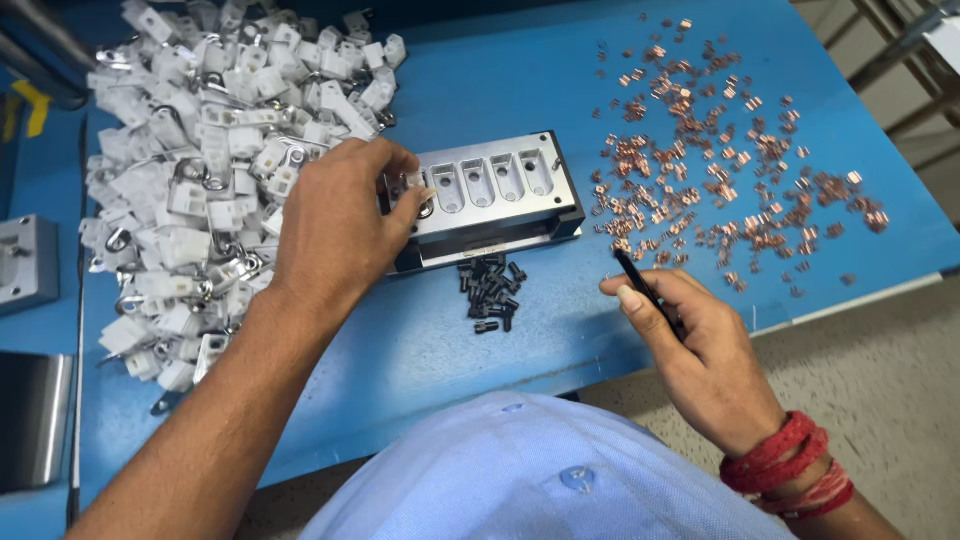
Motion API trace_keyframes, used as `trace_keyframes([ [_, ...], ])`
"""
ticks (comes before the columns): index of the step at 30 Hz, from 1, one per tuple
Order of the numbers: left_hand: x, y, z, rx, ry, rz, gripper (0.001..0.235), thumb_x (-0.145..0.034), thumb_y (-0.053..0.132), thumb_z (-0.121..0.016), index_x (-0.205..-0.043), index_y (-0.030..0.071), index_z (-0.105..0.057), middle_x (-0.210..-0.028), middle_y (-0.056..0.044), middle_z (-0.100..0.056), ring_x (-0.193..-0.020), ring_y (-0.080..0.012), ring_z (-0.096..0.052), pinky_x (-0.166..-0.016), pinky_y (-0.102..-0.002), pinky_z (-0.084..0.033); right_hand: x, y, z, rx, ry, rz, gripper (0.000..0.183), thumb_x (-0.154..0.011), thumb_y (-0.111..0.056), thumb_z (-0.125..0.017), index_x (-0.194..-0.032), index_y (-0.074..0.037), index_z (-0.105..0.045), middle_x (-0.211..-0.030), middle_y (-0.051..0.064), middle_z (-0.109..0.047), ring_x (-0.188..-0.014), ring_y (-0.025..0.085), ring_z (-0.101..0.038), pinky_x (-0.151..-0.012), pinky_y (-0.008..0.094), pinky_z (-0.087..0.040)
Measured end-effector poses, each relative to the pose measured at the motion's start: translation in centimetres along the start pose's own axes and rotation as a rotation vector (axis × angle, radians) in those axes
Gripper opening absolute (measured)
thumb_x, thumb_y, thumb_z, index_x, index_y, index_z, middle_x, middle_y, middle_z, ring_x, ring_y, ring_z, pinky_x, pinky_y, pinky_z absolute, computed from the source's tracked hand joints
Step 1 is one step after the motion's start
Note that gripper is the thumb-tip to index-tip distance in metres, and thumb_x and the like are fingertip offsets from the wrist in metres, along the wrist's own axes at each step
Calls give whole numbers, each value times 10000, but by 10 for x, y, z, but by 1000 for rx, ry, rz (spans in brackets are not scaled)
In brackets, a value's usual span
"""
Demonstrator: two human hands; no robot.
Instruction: The person repeatedly picks white plastic electrical components and small black cylindrical parts from a blue workbench, inserts the black parts into the white components using a black tool, and places the assembled units into a metal tray. The process is continuous and repetitive throughout the clip.
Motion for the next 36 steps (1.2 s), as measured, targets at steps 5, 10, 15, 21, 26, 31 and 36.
trace_keyframes([
  [5, 11, -1, 9, 119, 105, -219, 296, -888, 158, -810, -1107, -23, -727, -1009, -176, -733, -812, -251, -710, -731, -392, -569, 9, 12, 7, 51, 146, -216, 292, -981, -306, -690, -1122, -74, -799, -748, 36, -633, -596, 118, -458, -515, 315, -352],
  [10, 53, -1, -16, 290, -231, 10, 192, -903, 183, -755, -1060, 72, -757, -1010, -102, -761, -840, -184, -740, -745, -314, -607, 10, 35, 29, 168, 210, -304, 313, -881, -324, -774, -1110, -114, -802, -823, 42, -763, -687, 114, -621, -608, 291, -481],
  [15, 94, 22, -43, 365, -252, 133, 316, -753, 193, -840, -1026, 58, -756, -958, -85, -758, -760, -202, -712, -679, -330, -582, -37, 30, 6, 237, 78, 28, 367, -765, -333, -867, -1063, -128, -809, -947, 45, -794, -797, 131, -718, -687, 301, -543],
  [21, 104, 43, -63, 296, -78, 298, 266, -792, 175, -818, -1035, 79, -770, -904, -58, -758, -740, -175, -687, -677, -315, -566, -75, 45, 5, 328, -165, 32, 247, -742, -310, -870, -867, -100, -835, -869, 50, -788, -746, 173, -708, -675, 341, -524],
  [26, 119, 77, -68, 436, 167, 638, 281, -890, 177, -728, -1160, 105, -760, -866, -80, -713, -720, -166, -655, -683, -312, -566, -100, 24, 22, -150, -500, 331, 135, -796, -127, -826, -836, -19, -756, -932, 86, -795, -867, 144, -743, -804, 290, -591],
  [31, 114, 109, -95, 1462, 460, 988, 326, -867, 222, -714, -1108, 2, -719, -879, -84, -734, -792, -181, -725, -752, -318, -636, -106, -22, 27, -456, -686, 600, 189, -869, -44, -786, -973, -30, -628, -1027, 107, -776, -983, 154, -772, -868, 278, -662],
  [36, 91, 111, -88, 1578, 426, 1059, 375, -864, 318, -752, -1048, -4, -699, -868, -61, -734, -799, -142, -707, -760, -302, -605, -93, -71, 20, -149, -431, 995, 323, -868, -45, -797, -1178, -67, -710, -1048, 67, -806, -947, 139, -811, -800, 243, -646],
])
Point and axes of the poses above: each hand's wrist, its own x-axis away from the middle knuckle, its own z-axis out of the back of the hand, y = z × x, the point moved 4 cm from there along -x, towards the middle knuckle
